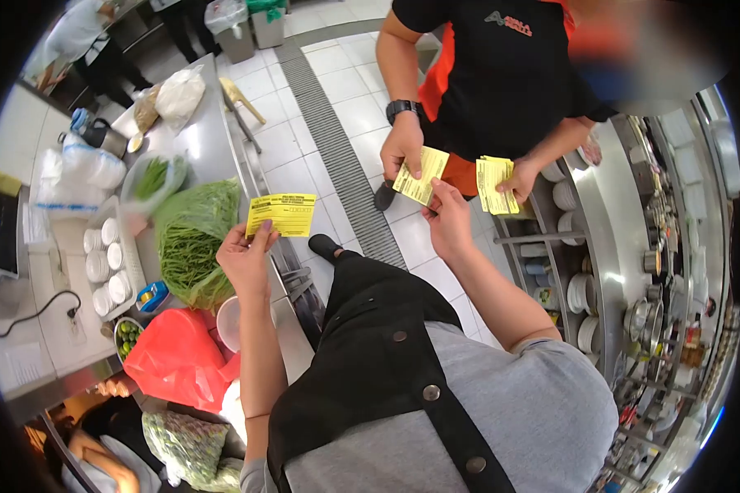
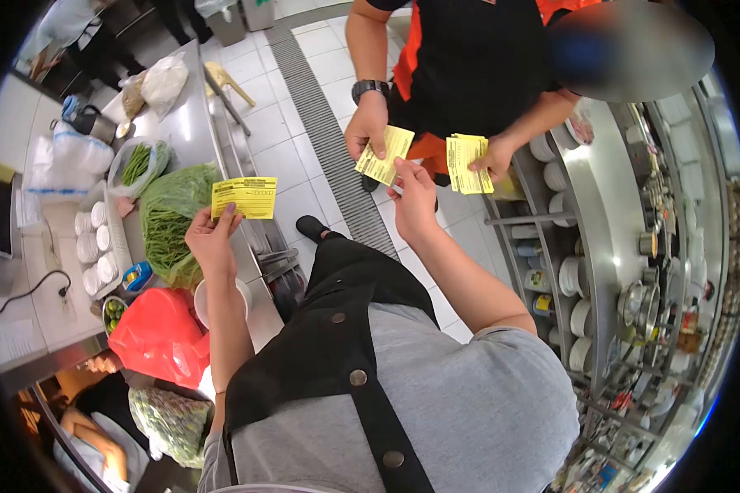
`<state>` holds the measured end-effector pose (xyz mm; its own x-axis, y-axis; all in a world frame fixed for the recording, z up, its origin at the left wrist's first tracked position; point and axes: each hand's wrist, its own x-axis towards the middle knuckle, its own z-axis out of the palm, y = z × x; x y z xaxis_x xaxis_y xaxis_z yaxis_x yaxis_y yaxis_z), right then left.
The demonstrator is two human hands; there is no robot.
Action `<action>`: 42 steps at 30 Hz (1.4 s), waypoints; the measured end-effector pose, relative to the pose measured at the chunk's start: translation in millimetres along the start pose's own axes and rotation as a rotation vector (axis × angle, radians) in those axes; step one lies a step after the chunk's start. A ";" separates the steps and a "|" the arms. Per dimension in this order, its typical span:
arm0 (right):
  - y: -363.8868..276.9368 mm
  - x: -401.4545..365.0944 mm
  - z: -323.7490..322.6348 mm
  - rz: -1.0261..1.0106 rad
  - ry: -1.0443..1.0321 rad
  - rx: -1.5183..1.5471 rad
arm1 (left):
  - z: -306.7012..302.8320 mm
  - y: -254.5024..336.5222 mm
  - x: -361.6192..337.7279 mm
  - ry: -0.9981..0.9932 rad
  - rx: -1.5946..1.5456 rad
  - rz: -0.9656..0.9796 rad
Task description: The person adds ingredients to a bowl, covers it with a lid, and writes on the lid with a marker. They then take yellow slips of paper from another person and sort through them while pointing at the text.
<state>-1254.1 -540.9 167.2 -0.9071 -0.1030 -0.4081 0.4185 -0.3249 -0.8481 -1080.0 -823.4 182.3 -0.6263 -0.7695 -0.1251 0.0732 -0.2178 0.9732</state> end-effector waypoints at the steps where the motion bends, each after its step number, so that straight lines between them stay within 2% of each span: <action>1: 3.5 10.5 -3.5 0.025 -0.025 -0.020 | -8.2 1.1 -5.2 0.011 0.010 0.008; 4: 11.8 16.2 -5.5 0.061 -0.097 -0.087 | -34.9 -0.4 -18.5 0.091 -0.006 0.013; 5: 17.6 10.5 -0.3 0.063 -0.021 -0.073 | -47.0 -5.3 -22.4 0.126 -0.021 0.022; 6: 37.2 14.4 -15.2 0.026 -0.085 -0.032 | -60.6 -6.1 -27.9 0.171 -0.035 0.036; 8: 49.7 -9.4 -8.5 0.277 -0.010 0.013 | -76.3 1.6 -43.8 0.256 -0.047 0.028; 9: 53.6 -20.4 -3.5 0.448 -0.045 0.016 | -84.4 7.5 -53.9 0.304 -0.069 0.013; 10: 52.5 -35.1 12.0 0.583 -0.139 -0.012 | -94.2 13.1 -63.2 0.350 -0.093 0.004; 11: 64.3 -34.1 22.1 0.646 -0.317 -0.094 | -105.8 17.5 -71.2 0.415 -0.125 0.025; 13: 78.8 -42.7 70.2 0.625 -0.659 -0.233 | -128.6 25.6 -88.2 0.539 -0.192 0.079; 17: 73.4 -119.5 210.4 0.321 -1.287 -0.208 | -155.6 51.6 -123.8 0.776 -0.233 0.315; 20: 33.5 -194.0 279.0 0.060 -1.730 -0.357 | -166.5 71.6 -163.1 0.931 -0.240 0.446; 21: 32.9 -207.4 292.8 -0.016 -1.850 -0.308 | -166.7 77.7 -177.3 1.013 -0.249 0.497; 24: 46.2 -242.4 332.9 -0.126 -1.976 -0.286 | -173.7 84.7 -215.6 1.209 -0.266 0.585; 27: 67.8 -285.3 372.7 -0.359 -2.072 -0.596 | -176.5 84.1 -244.2 1.338 -0.326 0.648; 29: 106.5 -298.0 391.2 -0.187 -2.174 -0.452 | -173.8 86.6 -253.9 1.391 -0.330 0.668; 32: 116.1 -322.4 399.8 -0.090 -2.260 -0.404 | -166.1 98.1 -260.0 1.472 -0.335 0.647; 33: 120.9 -328.8 401.0 -0.128 -2.273 -0.380 | -166.3 96.8 -261.8 1.468 -0.331 0.661; 36: 124.6 -337.4 406.5 -0.011 -2.314 -0.391 | -167.3 98.2 -256.1 1.504 -0.306 0.675; 42: 141.8 -322.0 440.0 -0.072 -2.321 -0.434 | -174.7 94.4 -204.6 1.545 -0.350 0.641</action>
<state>-922.6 -967.5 327.0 0.6818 -0.6840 0.2595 0.0978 -0.2664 -0.9589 -809.3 -791.4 266.1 0.8309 -0.5561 -0.0215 0.2806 0.3851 0.8792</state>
